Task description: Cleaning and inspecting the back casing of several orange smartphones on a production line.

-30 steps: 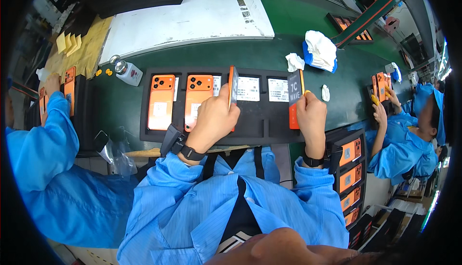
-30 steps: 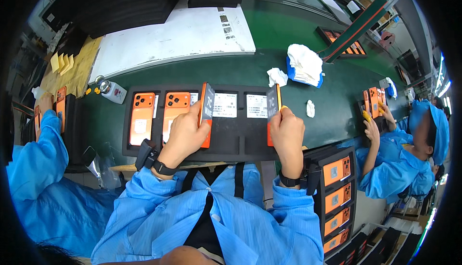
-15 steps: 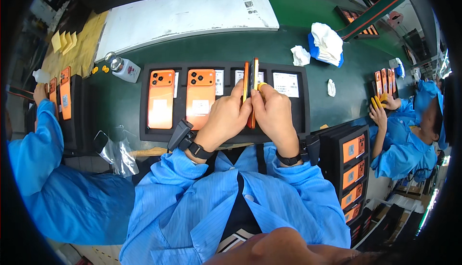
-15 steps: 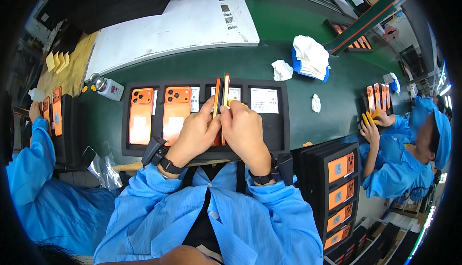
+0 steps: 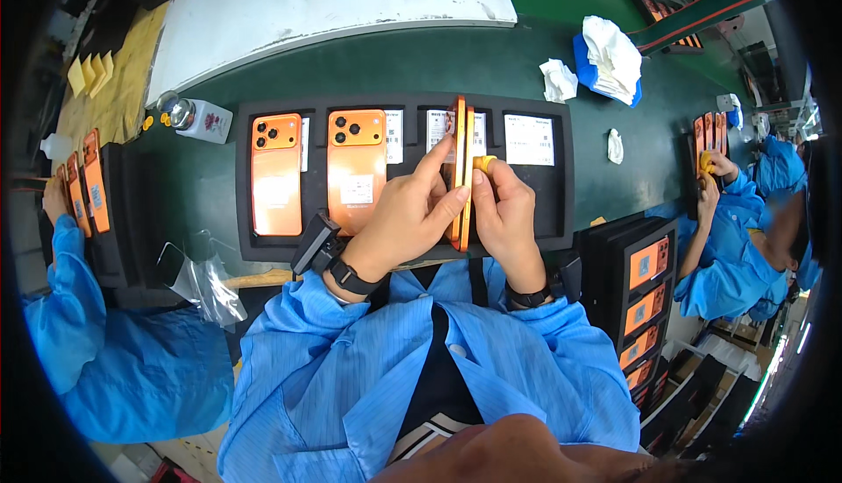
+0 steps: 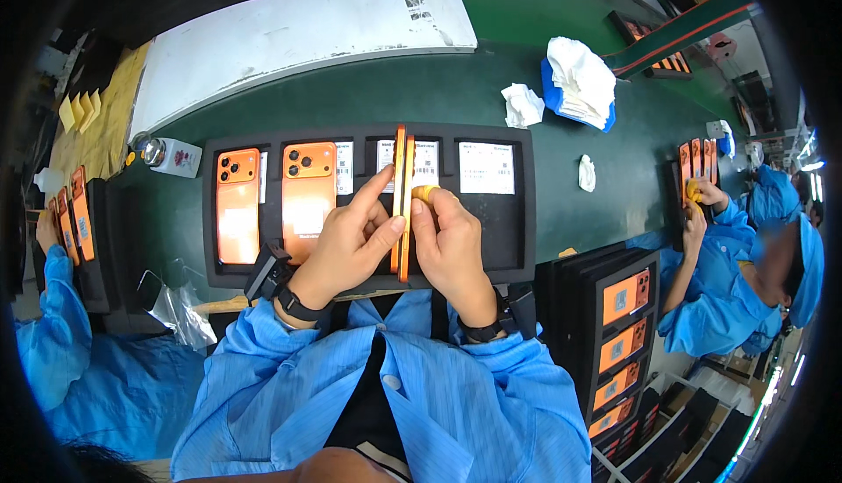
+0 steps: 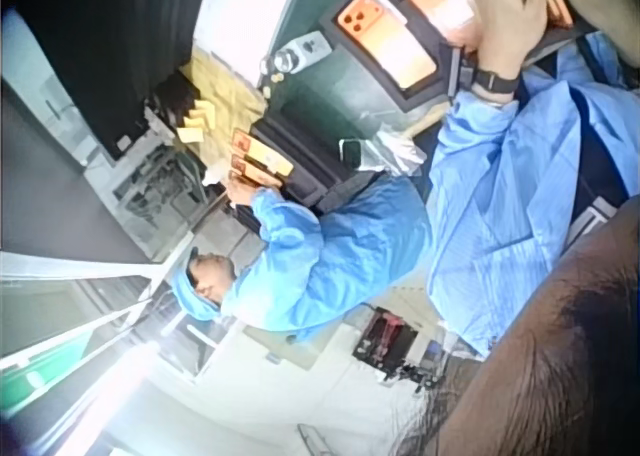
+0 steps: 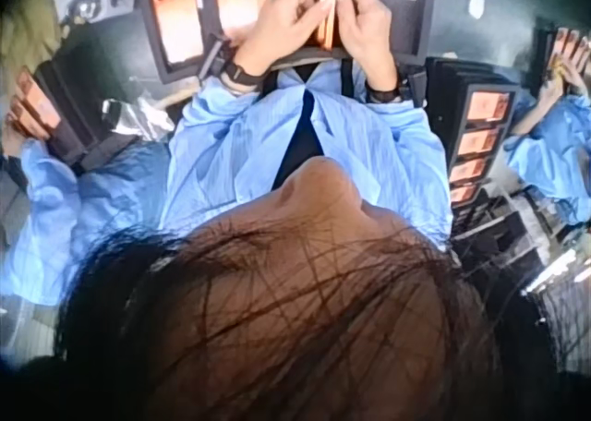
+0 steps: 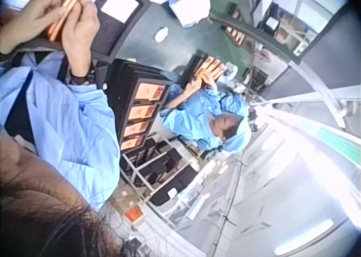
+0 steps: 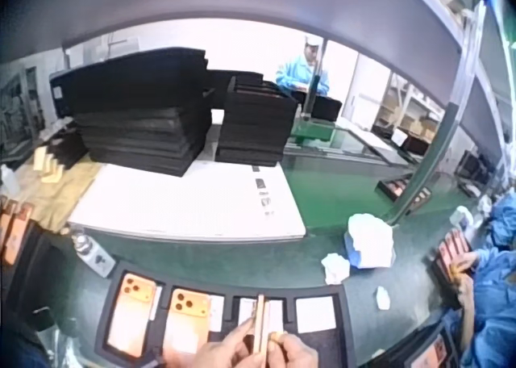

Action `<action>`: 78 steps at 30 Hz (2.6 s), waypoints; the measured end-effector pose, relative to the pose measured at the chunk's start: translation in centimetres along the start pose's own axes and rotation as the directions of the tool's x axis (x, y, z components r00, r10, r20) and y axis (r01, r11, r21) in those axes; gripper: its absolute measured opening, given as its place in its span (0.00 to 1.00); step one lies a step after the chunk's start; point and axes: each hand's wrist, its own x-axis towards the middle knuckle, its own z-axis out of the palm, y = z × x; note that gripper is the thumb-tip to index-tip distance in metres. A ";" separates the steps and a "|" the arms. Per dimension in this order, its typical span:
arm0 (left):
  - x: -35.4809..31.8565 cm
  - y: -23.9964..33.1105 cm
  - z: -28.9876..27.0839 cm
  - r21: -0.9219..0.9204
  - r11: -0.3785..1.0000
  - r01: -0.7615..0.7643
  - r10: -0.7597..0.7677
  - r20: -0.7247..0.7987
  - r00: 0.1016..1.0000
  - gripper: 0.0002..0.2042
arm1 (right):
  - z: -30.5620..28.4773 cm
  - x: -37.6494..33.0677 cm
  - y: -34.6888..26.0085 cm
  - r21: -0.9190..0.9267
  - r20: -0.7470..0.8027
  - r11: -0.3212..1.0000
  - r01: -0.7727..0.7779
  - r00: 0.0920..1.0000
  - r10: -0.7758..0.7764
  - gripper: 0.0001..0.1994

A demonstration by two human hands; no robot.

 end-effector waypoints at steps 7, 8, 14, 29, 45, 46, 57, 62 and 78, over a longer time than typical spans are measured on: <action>0.4 -0.8 -0.2 0.033 0.999 0.013 -0.013 -0.011 1.000 0.24 | 0.6 0.3 0.9 -0.017 -0.022 0.998 0.065 0.998 -0.065 0.10; 0.5 -1.1 -0.1 0.082 0.995 -0.065 0.068 -0.030 0.997 0.24 | 0.6 0.3 1.0 -0.022 -0.020 0.995 0.093 0.995 -0.093 0.11; 0.2 -0.9 0.3 0.133 0.988 -0.081 0.078 0.022 0.997 0.26 | 0.3 0.7 1.0 -0.011 0.008 0.994 0.109 0.994 -0.109 0.12; 0.1 -1.1 0.2 0.060 0.998 0.006 -0.005 -0.008 1.000 0.28 | 0.7 0.5 1.0 -0.120 0.007 0.984 0.133 0.991 -0.133 0.15; -0.2 -0.6 0.2 0.194 0.966 -0.172 0.178 -0.015 0.984 0.33 | 0.4 0.3 0.7 -0.117 -0.047 0.952 0.281 0.956 -0.288 0.18; -0.2 -0.6 0.2 0.194 0.966 -0.173 0.180 -0.016 0.984 0.33 | 0.5 0.3 0.7 -0.116 -0.049 0.951 0.288 0.954 -0.295 0.18; 0.2 -1.3 0.4 0.170 0.982 -0.086 0.097 -0.058 0.994 0.30 | 0.8 0.6 0.9 -0.096 -0.023 0.967 0.237 0.970 -0.240 0.15; 0.9 -1.8 0.6 0.028 0.999 0.023 -0.021 -0.078 0.997 0.30 | 1.3 0.7 1.3 -0.050 -0.082 0.990 0.130 0.988 -0.133 0.12; -0.8 -0.4 1.8 -0.092 0.923 -0.374 0.337 -0.277 0.900 0.31 | 1.2 -0.8 0.6 0.368 -0.141 0.883 0.292 0.956 -0.257 0.21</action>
